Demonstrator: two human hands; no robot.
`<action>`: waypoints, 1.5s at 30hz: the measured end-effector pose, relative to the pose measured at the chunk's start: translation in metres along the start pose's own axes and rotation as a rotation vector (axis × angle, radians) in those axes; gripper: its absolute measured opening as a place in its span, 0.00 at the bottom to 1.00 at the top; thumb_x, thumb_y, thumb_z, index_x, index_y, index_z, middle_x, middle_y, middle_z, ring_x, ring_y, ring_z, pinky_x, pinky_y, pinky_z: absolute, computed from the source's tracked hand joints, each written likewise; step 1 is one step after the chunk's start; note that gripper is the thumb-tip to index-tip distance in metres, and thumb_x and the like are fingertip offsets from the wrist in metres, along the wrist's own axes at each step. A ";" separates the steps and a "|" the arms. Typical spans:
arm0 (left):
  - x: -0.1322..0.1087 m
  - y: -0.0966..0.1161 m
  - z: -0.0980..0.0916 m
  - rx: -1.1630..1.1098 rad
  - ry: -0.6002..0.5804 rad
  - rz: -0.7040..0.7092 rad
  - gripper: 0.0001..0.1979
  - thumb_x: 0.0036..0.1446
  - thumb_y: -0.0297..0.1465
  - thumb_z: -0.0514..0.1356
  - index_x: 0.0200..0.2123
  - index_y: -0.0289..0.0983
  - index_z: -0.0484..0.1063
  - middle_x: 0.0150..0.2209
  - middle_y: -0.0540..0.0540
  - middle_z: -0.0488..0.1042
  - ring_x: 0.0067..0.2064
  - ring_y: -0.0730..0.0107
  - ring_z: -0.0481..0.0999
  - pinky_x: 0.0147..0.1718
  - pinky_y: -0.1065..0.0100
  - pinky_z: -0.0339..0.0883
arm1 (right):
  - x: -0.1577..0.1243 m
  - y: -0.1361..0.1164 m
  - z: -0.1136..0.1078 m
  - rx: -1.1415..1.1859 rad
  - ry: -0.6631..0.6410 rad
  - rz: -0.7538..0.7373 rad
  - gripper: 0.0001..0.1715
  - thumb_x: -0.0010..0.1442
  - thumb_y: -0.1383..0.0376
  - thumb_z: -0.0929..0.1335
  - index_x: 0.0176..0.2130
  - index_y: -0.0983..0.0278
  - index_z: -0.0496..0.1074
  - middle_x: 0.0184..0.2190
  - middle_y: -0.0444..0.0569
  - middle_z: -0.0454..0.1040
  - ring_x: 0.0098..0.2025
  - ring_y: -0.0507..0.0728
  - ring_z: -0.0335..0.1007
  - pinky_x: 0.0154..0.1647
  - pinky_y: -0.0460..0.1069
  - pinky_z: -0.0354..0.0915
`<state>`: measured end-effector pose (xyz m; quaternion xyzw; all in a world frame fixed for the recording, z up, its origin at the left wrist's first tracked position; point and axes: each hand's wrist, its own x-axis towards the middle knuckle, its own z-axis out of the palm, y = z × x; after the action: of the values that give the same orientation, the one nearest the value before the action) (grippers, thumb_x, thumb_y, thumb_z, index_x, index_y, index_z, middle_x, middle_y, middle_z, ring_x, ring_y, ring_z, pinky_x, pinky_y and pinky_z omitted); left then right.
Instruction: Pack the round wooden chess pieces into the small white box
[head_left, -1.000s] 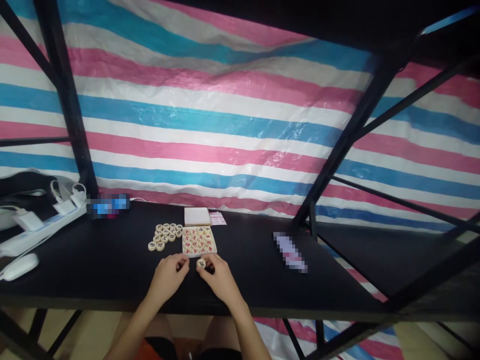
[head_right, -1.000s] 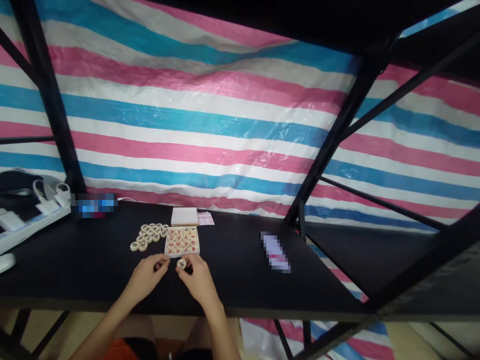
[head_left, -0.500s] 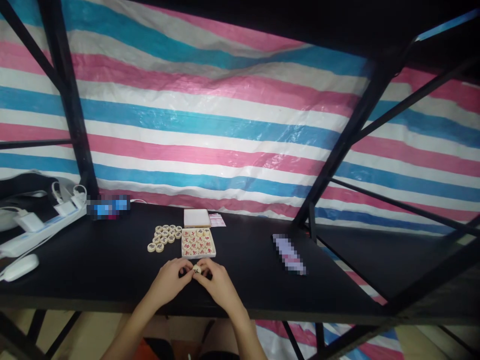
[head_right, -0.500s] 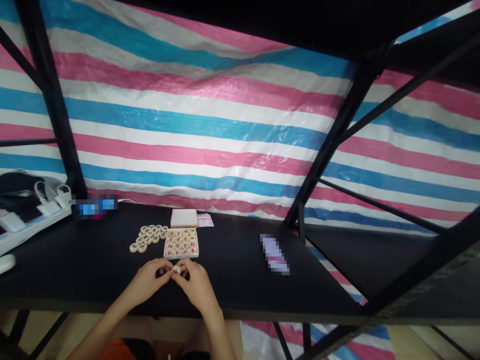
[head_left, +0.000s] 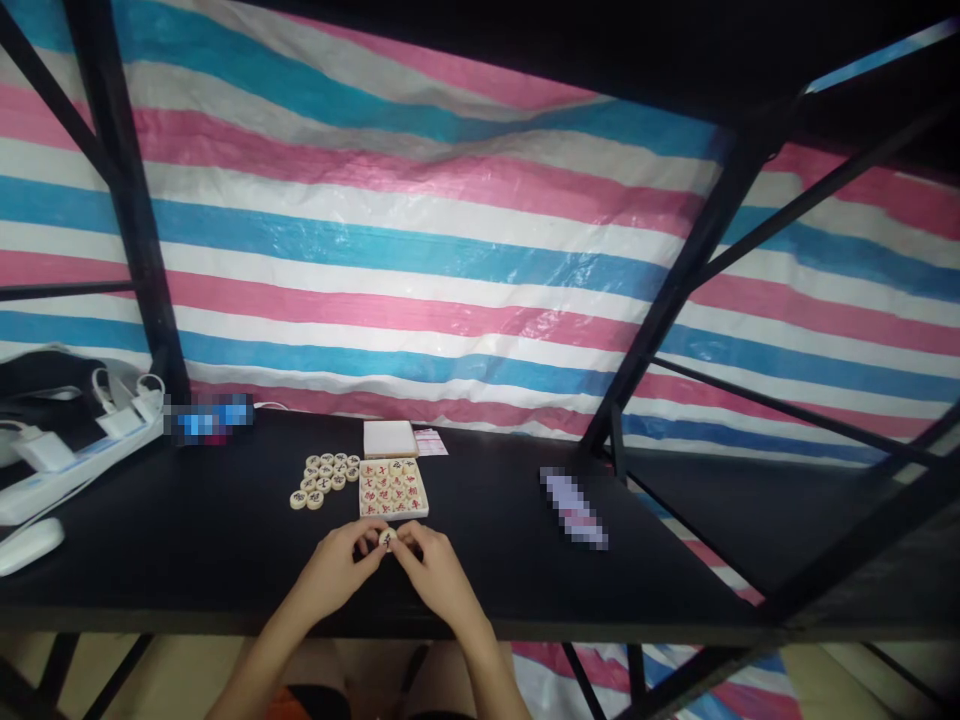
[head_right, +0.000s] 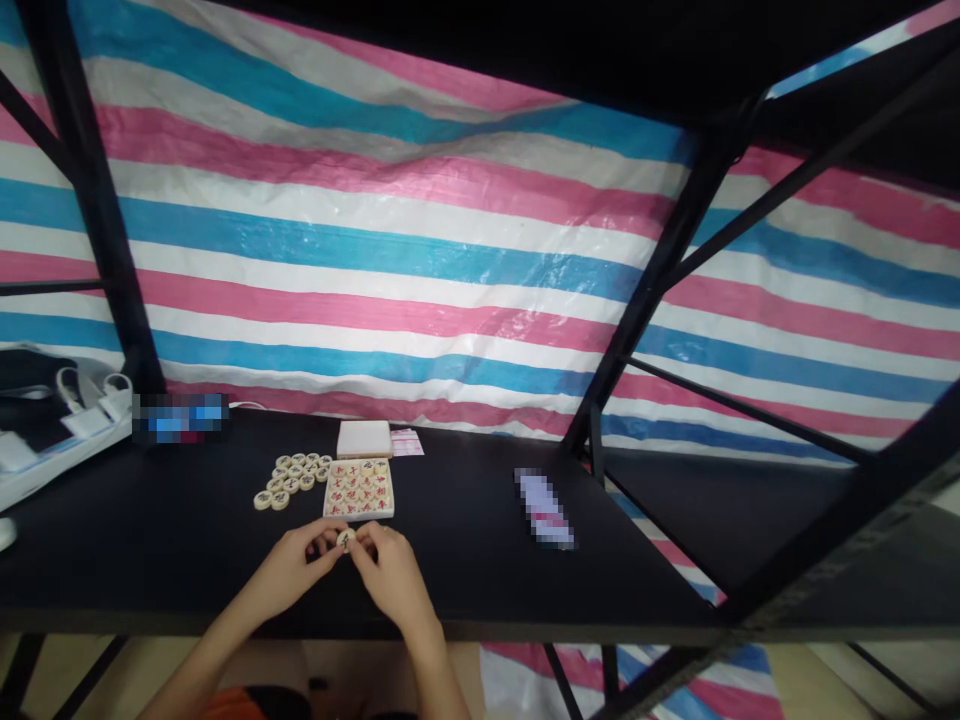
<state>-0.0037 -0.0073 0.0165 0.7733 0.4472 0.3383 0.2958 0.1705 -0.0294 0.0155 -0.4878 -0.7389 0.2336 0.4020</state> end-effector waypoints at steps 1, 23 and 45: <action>0.000 -0.002 0.001 -0.011 0.001 -0.007 0.14 0.56 0.34 0.56 0.44 0.38 0.73 0.32 0.49 0.77 0.32 0.69 0.73 0.31 0.73 0.63 | 0.000 0.000 0.000 0.007 0.001 0.002 0.10 0.63 0.62 0.63 0.34 0.62 0.71 0.30 0.45 0.75 0.33 0.53 0.70 0.36 0.45 0.62; 0.003 -0.004 0.001 -0.099 -0.014 -0.049 0.14 0.54 0.35 0.56 0.43 0.38 0.73 0.33 0.48 0.77 0.28 0.70 0.69 0.29 0.71 0.61 | 0.001 0.003 0.001 -0.015 0.002 -0.006 0.10 0.62 0.63 0.64 0.38 0.61 0.74 0.31 0.46 0.76 0.35 0.55 0.71 0.38 0.47 0.63; -0.001 0.002 -0.002 0.004 -0.006 -0.037 0.18 0.58 0.39 0.53 0.45 0.38 0.75 0.37 0.46 0.80 0.34 0.64 0.75 0.36 0.68 0.66 | 0.000 0.004 0.001 -0.034 -0.015 0.006 0.13 0.61 0.57 0.66 0.38 0.62 0.75 0.30 0.45 0.75 0.34 0.55 0.69 0.37 0.47 0.62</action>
<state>-0.0043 -0.0087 0.0187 0.7666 0.4612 0.3294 0.3018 0.1720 -0.0280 0.0119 -0.4950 -0.7442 0.2259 0.3874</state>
